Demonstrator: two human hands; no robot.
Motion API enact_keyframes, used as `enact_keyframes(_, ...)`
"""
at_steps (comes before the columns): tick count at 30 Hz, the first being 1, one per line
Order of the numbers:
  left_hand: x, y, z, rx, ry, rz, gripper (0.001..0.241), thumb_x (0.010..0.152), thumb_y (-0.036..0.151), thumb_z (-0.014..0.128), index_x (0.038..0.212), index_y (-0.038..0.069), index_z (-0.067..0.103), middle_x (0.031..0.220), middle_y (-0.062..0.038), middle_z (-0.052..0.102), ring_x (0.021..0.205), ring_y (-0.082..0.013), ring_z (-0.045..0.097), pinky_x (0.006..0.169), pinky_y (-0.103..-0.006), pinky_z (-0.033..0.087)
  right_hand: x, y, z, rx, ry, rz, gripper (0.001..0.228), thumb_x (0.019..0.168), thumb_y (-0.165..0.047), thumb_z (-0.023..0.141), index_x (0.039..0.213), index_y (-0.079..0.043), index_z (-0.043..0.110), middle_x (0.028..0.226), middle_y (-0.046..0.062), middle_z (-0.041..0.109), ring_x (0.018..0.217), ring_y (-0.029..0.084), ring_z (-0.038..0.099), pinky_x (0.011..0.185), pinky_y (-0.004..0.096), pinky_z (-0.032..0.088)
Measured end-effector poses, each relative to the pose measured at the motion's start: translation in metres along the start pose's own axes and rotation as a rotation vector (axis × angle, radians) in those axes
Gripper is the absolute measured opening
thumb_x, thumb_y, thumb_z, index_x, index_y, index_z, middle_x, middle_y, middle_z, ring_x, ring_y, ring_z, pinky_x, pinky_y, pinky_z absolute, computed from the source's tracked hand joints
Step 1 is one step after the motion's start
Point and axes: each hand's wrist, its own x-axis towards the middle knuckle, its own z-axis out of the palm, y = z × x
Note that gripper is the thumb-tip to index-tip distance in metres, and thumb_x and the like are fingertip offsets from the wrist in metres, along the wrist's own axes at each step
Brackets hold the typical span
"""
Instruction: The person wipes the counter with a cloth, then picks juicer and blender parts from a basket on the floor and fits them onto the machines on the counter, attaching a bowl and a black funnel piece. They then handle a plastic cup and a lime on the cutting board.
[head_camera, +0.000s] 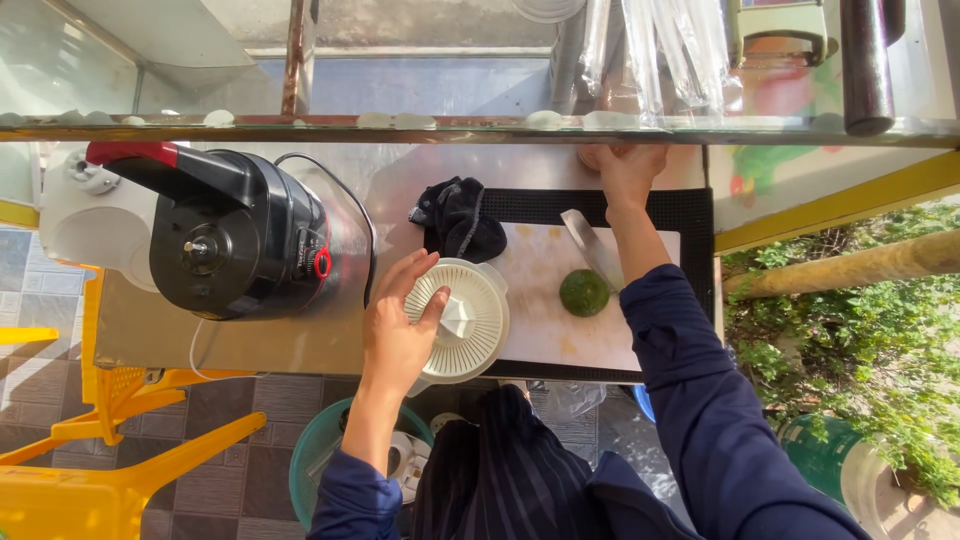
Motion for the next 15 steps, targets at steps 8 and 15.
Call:
enact_keyframes(8,-0.015,-0.012,0.002,0.025,0.076,0.005,0.038,0.092,0.017,0.073,0.13,0.01,0.068,0.138,-0.01,0.067,0.129,-0.0304,0.062,0.107,-0.0402,0.048,-0.094,-0.038,0.058,-0.161,-0.377,0.15,0.033,0.092,-0.02,0.072,0.122,-0.007,0.068,0.114,0.012,0.07,0.105,0.024,0.067,0.092,0.037,0.055)
enact_keyframes(15,-0.017,-0.019,0.036,-0.059,0.113,-0.145,0.037,0.102,0.026,0.057,0.136,0.011,0.063,0.132,-0.012,0.067,0.121,-0.0283,0.066,0.1,-0.0376,0.052,-0.117,-0.089,0.128,-0.766,-0.998,-0.502,0.06,0.064,-0.025,0.086,0.122,-0.027,0.072,0.144,0.022,0.046,0.123,0.042,0.049,0.09,0.044,0.049)
